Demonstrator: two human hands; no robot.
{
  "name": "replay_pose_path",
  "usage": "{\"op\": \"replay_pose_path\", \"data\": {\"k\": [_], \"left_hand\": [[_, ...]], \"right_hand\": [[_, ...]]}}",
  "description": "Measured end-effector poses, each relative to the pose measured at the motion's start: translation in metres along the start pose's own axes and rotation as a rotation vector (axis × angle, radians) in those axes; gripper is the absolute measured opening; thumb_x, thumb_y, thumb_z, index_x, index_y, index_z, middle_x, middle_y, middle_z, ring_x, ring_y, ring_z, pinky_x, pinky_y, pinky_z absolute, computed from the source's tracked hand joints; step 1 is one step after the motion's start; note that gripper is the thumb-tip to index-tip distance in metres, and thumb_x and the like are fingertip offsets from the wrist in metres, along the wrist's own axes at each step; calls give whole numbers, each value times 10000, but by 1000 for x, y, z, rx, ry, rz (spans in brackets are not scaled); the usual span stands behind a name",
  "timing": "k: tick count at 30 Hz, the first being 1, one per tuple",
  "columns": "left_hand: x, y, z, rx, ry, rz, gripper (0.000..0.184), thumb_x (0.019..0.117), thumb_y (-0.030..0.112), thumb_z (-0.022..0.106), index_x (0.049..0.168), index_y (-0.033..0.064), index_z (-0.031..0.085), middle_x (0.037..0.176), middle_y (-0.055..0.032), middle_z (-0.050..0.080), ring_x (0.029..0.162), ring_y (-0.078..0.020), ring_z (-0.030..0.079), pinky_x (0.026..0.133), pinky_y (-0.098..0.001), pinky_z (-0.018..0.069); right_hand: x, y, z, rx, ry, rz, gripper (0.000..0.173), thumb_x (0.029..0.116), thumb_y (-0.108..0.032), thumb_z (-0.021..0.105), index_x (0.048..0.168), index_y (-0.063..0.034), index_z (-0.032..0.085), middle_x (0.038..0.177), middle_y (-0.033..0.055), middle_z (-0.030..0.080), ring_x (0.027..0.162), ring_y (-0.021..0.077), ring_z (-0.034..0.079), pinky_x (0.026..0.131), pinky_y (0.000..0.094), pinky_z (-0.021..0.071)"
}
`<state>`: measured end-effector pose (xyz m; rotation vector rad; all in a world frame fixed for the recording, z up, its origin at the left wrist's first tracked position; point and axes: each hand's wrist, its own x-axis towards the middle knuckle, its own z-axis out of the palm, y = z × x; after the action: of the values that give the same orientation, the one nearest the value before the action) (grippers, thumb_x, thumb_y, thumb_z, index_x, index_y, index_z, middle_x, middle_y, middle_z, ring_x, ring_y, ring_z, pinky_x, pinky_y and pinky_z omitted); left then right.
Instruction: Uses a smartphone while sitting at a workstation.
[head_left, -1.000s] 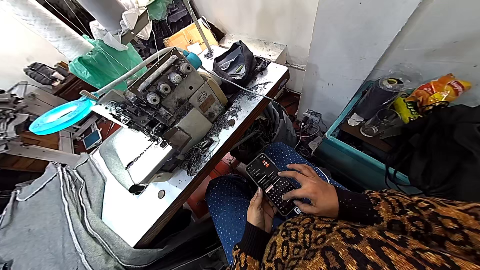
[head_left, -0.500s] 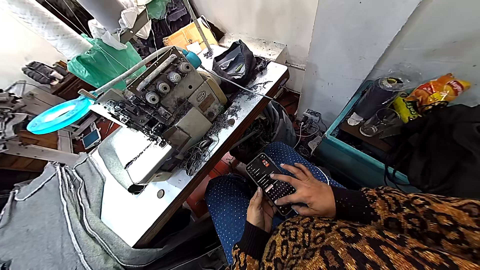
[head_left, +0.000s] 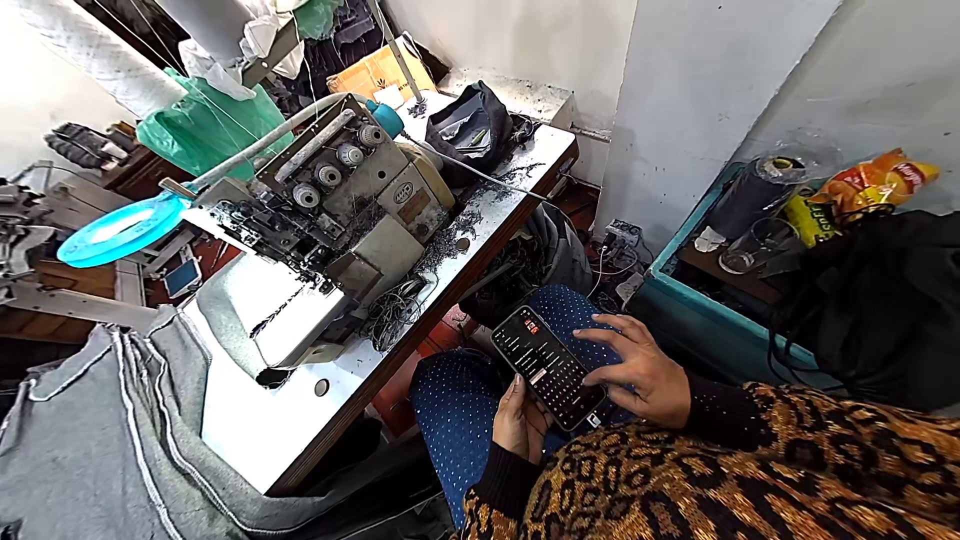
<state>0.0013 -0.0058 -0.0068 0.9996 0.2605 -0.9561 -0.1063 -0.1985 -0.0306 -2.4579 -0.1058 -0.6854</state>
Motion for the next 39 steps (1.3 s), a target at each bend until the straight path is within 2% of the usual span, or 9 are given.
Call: {"op": "replay_pose_path", "data": {"k": [4,9,16,20,24,27,30,33,39], "left_hand": [[-1,0,1,2,-2,2,424,1134,253,183,1305,-3,475,1011,-150,717,888,-244,734,796,-391,612],[-1,0,0,0,-2,2,426,1133,250,181,1305,-2,477,1018,-151,719,891,-244,735,796,-393,613],[0,0,0,-2,5,2,420,1134,253,186,1285,0,485,991,-146,715,869,-239,733,782,-387,613],[0,0,0,2,4,2,420,1134,249,186,1277,-7,487,978,-145,716,855,-238,733,781,-387,614],[1,-1,-1,16,-4,5,426,1133,253,180,1286,-6,481,982,-145,717,861,-236,732,782,-391,612],[1,-1,-1,18,-3,5,427,1134,254,176,1291,-8,475,996,-149,715,870,-243,733,790,-396,612],[0,-1,-1,7,4,2,424,1134,252,178,1284,-10,475,996,-152,716,866,-248,735,786,-398,614],[0,-1,-1,3,-1,1,424,1133,250,182,1296,-11,474,1003,-153,716,874,-249,735,790,-398,614],[0,-1,0,3,-3,2,423,1134,249,183,1287,-8,482,998,-149,717,873,-243,735,790,-394,614]], "right_hand": [[-3,-1,-3,1,-62,-26,299,856,-190,545,901,-296,821,1361,120,651,1370,418,481,1116,610,337],[0,-2,-3,-9,-179,-45,323,841,-183,555,965,-314,823,1417,144,615,1374,488,462,1054,720,329],[3,-3,-1,16,-134,-80,332,853,-183,553,989,-331,817,1404,142,622,1373,456,472,1091,666,329],[9,-7,-1,40,-209,-118,398,838,-152,565,1090,-346,803,1429,174,599,1369,506,455,1066,702,325],[15,-12,-2,52,-342,-103,493,826,-90,591,1204,-356,765,1521,176,516,1409,550,388,1046,775,291],[15,-10,1,67,-335,-97,490,821,-87,588,1188,-356,771,1525,183,510,1409,562,383,1027,789,297],[11,-6,4,37,-209,-121,432,821,-139,561,1114,-355,795,1456,163,579,1379,509,445,1031,719,350],[8,-6,3,16,-155,-87,402,836,-148,540,1069,-338,808,1435,152,596,1379,477,456,1059,687,349],[10,-8,2,-3,-240,-23,460,825,-109,554,1163,-319,785,1485,142,559,1403,496,424,1033,725,351]]}}
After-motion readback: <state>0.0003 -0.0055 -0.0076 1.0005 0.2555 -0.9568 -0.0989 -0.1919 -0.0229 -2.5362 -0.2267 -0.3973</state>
